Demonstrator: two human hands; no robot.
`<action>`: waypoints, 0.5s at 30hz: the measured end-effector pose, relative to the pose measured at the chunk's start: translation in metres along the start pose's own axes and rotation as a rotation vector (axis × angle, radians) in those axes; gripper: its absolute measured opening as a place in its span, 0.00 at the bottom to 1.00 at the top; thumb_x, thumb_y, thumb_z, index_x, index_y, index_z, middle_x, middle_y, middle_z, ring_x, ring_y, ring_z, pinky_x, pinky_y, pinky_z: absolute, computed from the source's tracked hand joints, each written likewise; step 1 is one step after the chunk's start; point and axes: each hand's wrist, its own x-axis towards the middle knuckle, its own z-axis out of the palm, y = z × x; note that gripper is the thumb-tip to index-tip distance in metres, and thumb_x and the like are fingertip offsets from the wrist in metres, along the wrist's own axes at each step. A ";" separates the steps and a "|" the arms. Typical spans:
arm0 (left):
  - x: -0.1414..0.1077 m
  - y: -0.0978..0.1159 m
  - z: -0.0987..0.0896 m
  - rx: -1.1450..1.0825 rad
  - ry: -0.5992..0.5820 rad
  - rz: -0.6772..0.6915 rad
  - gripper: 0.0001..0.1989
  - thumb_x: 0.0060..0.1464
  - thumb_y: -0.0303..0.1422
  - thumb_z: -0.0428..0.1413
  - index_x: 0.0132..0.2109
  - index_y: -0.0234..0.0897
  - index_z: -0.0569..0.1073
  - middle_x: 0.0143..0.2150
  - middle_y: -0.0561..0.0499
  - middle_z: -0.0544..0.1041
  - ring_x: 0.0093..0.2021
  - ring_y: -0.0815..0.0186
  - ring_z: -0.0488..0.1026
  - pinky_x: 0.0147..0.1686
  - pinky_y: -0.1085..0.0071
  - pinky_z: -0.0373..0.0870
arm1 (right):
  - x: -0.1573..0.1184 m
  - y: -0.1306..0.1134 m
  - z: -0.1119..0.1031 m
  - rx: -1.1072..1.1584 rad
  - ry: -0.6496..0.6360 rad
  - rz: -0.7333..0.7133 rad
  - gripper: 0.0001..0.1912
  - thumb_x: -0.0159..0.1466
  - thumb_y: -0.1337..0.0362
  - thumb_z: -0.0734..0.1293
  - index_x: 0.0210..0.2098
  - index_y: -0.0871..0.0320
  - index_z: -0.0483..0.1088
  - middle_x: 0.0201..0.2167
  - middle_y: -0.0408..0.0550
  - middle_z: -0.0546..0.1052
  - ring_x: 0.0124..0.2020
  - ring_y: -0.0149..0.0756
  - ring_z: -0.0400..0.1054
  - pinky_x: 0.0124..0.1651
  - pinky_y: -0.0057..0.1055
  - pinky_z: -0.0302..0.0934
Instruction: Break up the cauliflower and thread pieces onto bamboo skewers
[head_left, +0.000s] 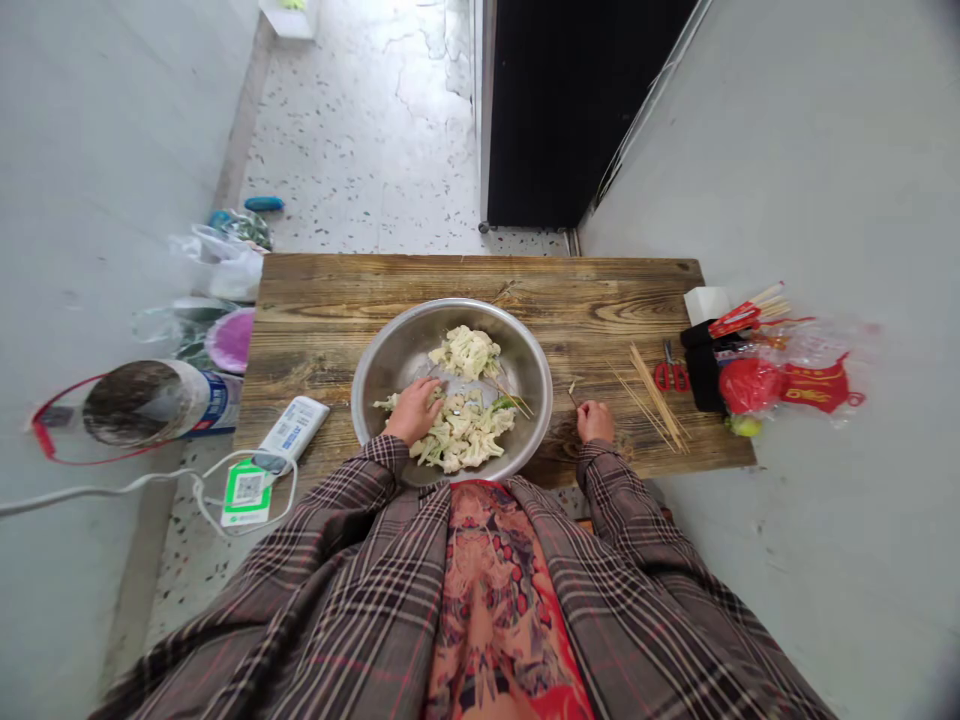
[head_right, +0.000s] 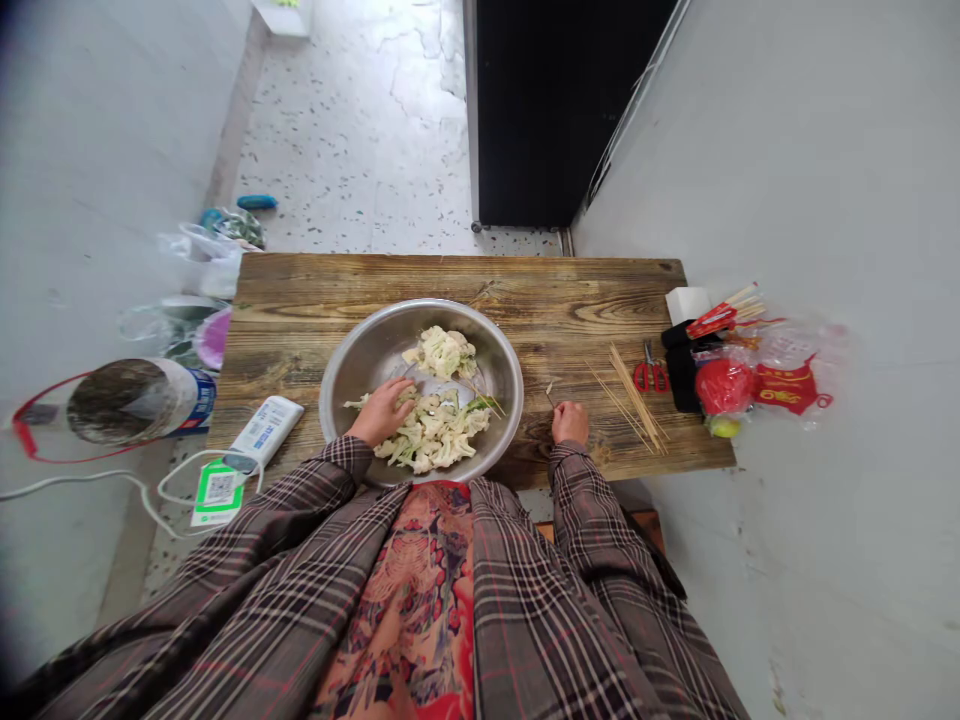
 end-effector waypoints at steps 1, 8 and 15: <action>-0.002 0.003 -0.002 -0.021 0.017 -0.005 0.20 0.54 0.34 0.51 0.53 0.31 0.70 0.56 0.37 0.70 0.58 0.54 0.66 0.60 0.56 0.60 | 0.000 -0.001 -0.002 0.009 0.008 0.004 0.07 0.57 0.63 0.61 0.24 0.56 0.65 0.26 0.49 0.68 0.33 0.40 0.63 0.41 0.36 0.58; -0.009 0.032 -0.015 -0.223 0.118 -0.050 0.17 0.55 0.35 0.51 0.49 0.36 0.73 0.48 0.44 0.76 0.48 0.59 0.72 0.53 0.59 0.67 | 0.007 -0.018 -0.032 0.126 0.079 -0.002 0.10 0.60 0.59 0.58 0.30 0.57 0.65 0.30 0.51 0.72 0.36 0.41 0.64 0.42 0.38 0.59; -0.017 0.050 -0.015 -0.629 0.024 -0.203 0.20 0.52 0.40 0.54 0.48 0.30 0.73 0.42 0.42 0.78 0.41 0.60 0.76 0.45 0.61 0.72 | 0.005 -0.058 -0.079 0.722 0.006 0.249 0.19 0.56 0.53 0.63 0.42 0.59 0.71 0.29 0.44 0.72 0.24 0.29 0.62 0.26 0.27 0.59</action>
